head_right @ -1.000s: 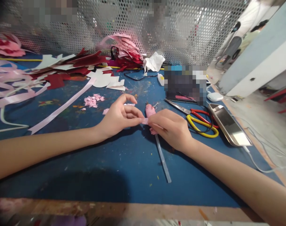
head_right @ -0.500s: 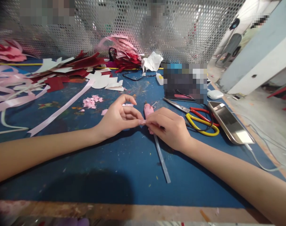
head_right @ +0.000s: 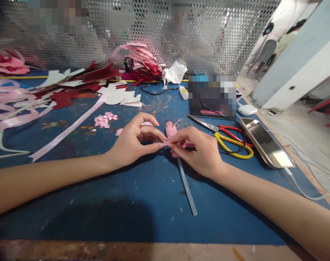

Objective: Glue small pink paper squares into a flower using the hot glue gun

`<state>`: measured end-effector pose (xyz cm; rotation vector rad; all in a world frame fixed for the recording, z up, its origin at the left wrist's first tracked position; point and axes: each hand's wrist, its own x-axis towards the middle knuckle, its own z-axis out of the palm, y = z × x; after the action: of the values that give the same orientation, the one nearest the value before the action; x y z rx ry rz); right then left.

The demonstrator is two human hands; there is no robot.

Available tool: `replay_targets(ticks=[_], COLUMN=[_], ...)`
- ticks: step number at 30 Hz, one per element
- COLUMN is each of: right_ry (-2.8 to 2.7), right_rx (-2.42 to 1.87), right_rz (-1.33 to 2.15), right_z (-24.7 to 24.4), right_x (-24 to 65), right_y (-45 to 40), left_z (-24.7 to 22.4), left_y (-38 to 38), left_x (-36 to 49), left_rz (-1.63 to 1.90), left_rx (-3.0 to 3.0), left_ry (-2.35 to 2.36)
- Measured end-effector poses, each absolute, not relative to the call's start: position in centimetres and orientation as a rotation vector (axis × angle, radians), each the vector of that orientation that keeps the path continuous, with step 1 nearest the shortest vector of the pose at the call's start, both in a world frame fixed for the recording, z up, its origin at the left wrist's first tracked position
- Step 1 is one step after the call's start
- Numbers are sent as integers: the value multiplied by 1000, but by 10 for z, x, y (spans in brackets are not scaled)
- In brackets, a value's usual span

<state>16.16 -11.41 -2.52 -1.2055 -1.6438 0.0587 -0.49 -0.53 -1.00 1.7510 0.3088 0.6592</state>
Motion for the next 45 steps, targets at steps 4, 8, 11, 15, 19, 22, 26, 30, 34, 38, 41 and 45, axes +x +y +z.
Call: replay_targets(ticks=[4, 8, 11, 15, 19, 22, 26, 30, 34, 38, 41, 45], right_ry=[-1658, -1673, -1689, -1696, -1703, -1721, -1736, -1768, -1788, -1801, -1828, -1915], right_rx=[-1191, -1188, -1199, -1223, -1261, -1287, -1303, -1328, -1336, -1341, -1334, -1279], right_rz=[53, 67, 67, 59, 31, -6, -25, -27, -19, -59, -139, -242], right_z=[-26, -27, -28, -28, -26, -25, -25, -24, -23, -23, -23, -21], right_x=[162, 163, 164, 164, 162, 158, 153, 150, 147, 145, 144, 145], right_y=[-115, -116, -116, -117, -118, -119, -119, -120, -121, -122, -123, -123], left_z=[-9, -9, -9, -8, -8, -7, -7, -9, -10, -12, -14, -18], left_y=[-6, -6, -6, -7, -10, -14, -18, -20, -21, -23, -24, -21], left_x=[-6, -6, -6, -6, -7, -8, -9, -9, -11, -13, -14, -16], left_rz=[673, 688, 689, 707, 754, 797, 836, 857, 858, 865, 899, 947], left_rx=[1781, 1804, 1827, 1892, 1997, 2096, 2203, 2275, 2322, 2397, 2492, 2631], left_ry=[325, 326, 324, 315, 299, 295, 322, 316, 303, 291, 247, 140])
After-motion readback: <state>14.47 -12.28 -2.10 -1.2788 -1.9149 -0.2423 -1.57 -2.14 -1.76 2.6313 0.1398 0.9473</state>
